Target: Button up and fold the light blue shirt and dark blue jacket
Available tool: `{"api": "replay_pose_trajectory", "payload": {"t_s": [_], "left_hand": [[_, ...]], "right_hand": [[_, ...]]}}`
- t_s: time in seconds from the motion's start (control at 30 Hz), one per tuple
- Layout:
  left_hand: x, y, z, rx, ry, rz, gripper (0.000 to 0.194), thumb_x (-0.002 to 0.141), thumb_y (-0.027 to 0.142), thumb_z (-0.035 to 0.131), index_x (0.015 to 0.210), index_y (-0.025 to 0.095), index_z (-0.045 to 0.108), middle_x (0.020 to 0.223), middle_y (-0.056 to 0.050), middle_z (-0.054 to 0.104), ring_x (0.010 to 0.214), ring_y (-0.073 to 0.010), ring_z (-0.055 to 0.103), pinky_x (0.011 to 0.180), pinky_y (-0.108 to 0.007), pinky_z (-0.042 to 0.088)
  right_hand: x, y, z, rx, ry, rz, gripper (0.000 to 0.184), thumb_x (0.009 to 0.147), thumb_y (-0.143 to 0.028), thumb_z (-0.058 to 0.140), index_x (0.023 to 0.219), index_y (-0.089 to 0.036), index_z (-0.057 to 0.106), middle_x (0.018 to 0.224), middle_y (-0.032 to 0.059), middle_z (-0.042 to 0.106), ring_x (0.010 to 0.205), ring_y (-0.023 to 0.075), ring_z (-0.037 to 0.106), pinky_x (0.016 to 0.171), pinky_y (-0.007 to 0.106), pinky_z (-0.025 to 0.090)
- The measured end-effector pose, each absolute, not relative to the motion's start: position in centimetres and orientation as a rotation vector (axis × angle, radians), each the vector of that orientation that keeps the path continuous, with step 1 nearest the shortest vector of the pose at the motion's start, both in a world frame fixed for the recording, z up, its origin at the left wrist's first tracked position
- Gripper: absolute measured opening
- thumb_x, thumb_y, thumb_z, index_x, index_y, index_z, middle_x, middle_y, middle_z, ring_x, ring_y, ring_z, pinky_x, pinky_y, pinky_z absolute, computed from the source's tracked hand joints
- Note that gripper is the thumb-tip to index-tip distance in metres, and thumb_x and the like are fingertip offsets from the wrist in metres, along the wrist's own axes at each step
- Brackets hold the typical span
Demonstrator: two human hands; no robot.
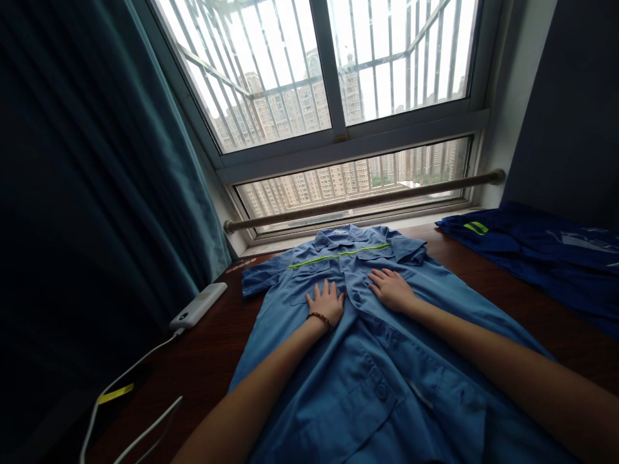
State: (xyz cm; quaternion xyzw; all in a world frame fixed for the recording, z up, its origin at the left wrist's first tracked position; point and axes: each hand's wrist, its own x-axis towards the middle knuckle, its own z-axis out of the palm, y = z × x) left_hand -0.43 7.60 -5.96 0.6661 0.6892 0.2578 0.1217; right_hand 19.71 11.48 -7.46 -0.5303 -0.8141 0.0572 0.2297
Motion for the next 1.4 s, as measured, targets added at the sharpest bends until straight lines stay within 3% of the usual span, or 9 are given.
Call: {"api": "replay_pose_trajectory", "payload": {"t_s": [0.3,0.43,0.67,0.77,0.9,0.97,1.03,1.23,1.4], "left_hand": [[-2.7,13.4,-5.9,2.299,2.020,0.047,0.064,0.081,0.058,0.016,0.135,0.024,0.021,0.144,-0.005,0.012,0.130,-0.0316,0.011,0.099,-0.055,0.012],[-2.9,13.8,-6.1,2.370,2.021,0.147,0.059,0.082,0.056,0.023,0.131,0.024,0.030,0.142,-0.006,0.022,0.128,-0.0310,0.019,0.098,-0.054,0.019],[-2.7,12.2,-4.6,2.588,1.914,0.664,0.029,0.082,0.027,0.042,0.102,0.013,0.058,0.111,-0.012,0.055,0.107,-0.0201,0.047,0.093,-0.032,0.035],[-1.1,10.2,-1.2,2.661,1.777,0.694,0.024,0.083,0.022,0.040,0.090,0.013,0.061,0.096,-0.010,0.060,0.092,-0.0172,0.054,0.084,-0.027,0.040],[1.9,4.9,2.9,2.668,1.656,0.328,0.027,0.082,0.033,0.043,0.076,0.015,0.062,0.076,-0.007,0.062,0.075,-0.0177,0.057,0.070,-0.027,0.042],[3.0,1.7,3.1,2.621,1.578,0.048,0.035,0.076,0.046,0.048,0.075,0.015,0.062,0.075,-0.009,0.061,0.074,-0.0210,0.058,0.064,-0.028,0.042],[3.4,-0.8,2.2,2.567,1.572,-0.080,0.040,0.069,0.051,0.054,0.084,0.014,0.061,0.084,-0.011,0.060,0.074,-0.0227,0.058,0.062,-0.030,0.042],[2.3,-3.7,-0.6,2.326,1.359,0.175,0.022,0.069,0.026,0.059,0.088,0.017,0.055,0.079,-0.001,0.059,0.070,-0.0128,0.054,0.063,-0.022,0.041],[1.9,-4.1,-0.3,1.923,0.992,0.065,0.036,0.060,0.027,0.069,0.092,0.017,0.054,0.069,0.002,0.059,0.060,-0.0096,0.053,0.055,-0.019,0.041]], "right_hand": [[20.3,16.5,-7.2,-1.462,-2.446,0.100,0.051,0.085,-0.051,0.027,0.128,-0.026,0.040,0.135,0.0025,0.036,0.122,0.0242,0.029,0.098,0.038,0.023],[20.2,16.4,-7.1,-1.406,-2.378,0.082,0.047,0.084,-0.047,0.036,0.118,-0.018,0.051,0.124,0.0079,0.048,0.116,0.0225,0.038,0.096,0.032,0.028],[20.3,14.0,-3.8,-1.350,-2.215,0.110,0.027,0.083,-0.031,0.043,0.090,-0.013,0.062,0.093,0.0108,0.062,0.094,0.0203,0.053,0.082,0.028,0.038],[19.8,12.4,-0.8,-1.412,-2.349,0.625,0.037,0.079,-0.044,0.046,0.069,-0.012,0.063,0.072,0.0096,0.063,0.071,0.0177,0.059,0.067,0.027,0.044],[18.9,9.6,1.4,-1.547,-2.686,1.497,0.044,0.048,-0.052,0.071,0.054,-0.011,0.056,0.050,0.0041,0.056,0.047,0.0155,0.055,0.048,0.027,0.045],[18.7,8.6,1.6,-1.565,-2.732,1.532,0.041,0.040,-0.043,0.076,0.052,-0.013,0.051,0.043,-0.0016,0.050,0.041,0.0129,0.051,0.044,0.025,0.043],[19.1,7.9,1.5,-1.453,-2.642,1.544,0.037,0.044,-0.037,0.074,0.052,-0.014,0.048,0.042,-0.0057,0.044,0.040,0.0090,0.046,0.042,0.022,0.041],[22.8,6.2,1.1,-1.078,-2.047,1.804,0.029,0.054,-0.030,0.072,0.059,-0.013,0.048,0.053,-0.0063,0.045,0.046,0.0037,0.043,0.041,0.014,0.034],[24.5,5.6,0.0,-0.985,-1.428,1.891,0.028,0.057,-0.027,0.071,0.077,-0.015,0.057,0.065,-0.0021,0.057,0.054,0.0072,0.053,0.050,0.017,0.041]]}}
